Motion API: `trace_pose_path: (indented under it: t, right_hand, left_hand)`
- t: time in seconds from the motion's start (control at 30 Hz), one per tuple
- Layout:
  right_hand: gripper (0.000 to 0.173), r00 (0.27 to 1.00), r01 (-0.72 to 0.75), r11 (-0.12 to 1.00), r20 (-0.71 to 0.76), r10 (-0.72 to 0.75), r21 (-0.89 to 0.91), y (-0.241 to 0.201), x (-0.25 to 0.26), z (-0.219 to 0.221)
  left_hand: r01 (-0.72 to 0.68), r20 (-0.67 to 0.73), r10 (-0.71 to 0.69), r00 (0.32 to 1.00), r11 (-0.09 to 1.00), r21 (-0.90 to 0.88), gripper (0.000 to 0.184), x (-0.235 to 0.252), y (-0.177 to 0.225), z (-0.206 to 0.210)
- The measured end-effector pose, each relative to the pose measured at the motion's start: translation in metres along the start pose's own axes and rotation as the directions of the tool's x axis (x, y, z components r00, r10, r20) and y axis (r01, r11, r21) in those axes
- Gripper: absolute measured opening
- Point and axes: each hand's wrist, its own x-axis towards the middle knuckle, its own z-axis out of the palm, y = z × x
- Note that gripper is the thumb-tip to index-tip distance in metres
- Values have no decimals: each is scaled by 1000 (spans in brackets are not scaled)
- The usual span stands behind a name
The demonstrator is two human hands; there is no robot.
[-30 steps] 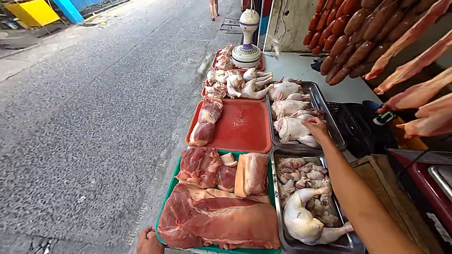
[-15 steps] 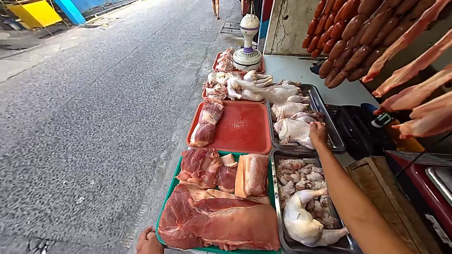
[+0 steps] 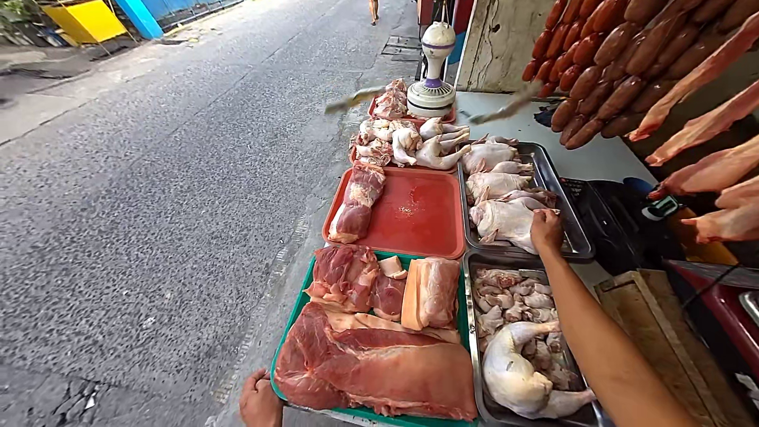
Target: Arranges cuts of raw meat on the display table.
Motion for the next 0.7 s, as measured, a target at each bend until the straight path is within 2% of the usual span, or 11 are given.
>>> trace_pose_path:
  t: [0.13, 0.23, 0.33, 0.43, 0.5, 0.53, 0.6, 0.63, 0.67, 0.7]
  right_hand:
    - [43, 1000, -16, 1000, -11, 16, -8, -2, -1, 1]
    - [41, 996, -20, 996, -88, 12, -82, -8, -7, 5]
    - [35, 972, 158, 959, -135, -193, -233, -18, -13, 9]
    - [34, 915, 401, 894, 45, -401, -198, -65, -36, 15]
    - [31, 805, 558, 827, 281, -522, -62, -103, -57, 31]
    - [31, 708, 614, 789, 433, -557, 11, -122, -67, 44]
    - [40, 458, 679, 729, 728, -510, 84, -162, -93, 72]
    - [48, 346, 701, 706, 816, -463, 103, -182, -108, 87]
    - [54, 271, 715, 689, 863, -426, 115, -199, -122, 102]
    - [59, 231, 723, 680, 884, -406, 123, -215, -134, 116]
  left_hand:
    - [23, -4, -23, 1000, 1000, -4, 33, 5, -2, 2]
    - [35, 0, -35, 999, 999, -9, 33, 9, -3, 3]
    - [53, 20, -53, 998, 998, -21, 35, 10, 0, 3]
    - [57, 39, -55, 998, 998, -37, 36, 9, 10, 0]
    - [61, 35, -60, 998, 997, -46, 35, 9, 9, 1]
    - [71, 28, -70, 997, 996, -52, 35, 10, 8, 0]
    - [90, 9, -90, 996, 994, -62, 35, 11, 5, 0]
    - [95, 1, -96, 995, 993, -71, 35, 11, 2, 2]
    - [98, -3, -99, 995, 992, -81, 35, 10, 0, 3]
    - [99, -8, -100, 995, 991, -93, 35, 10, -2, 5]
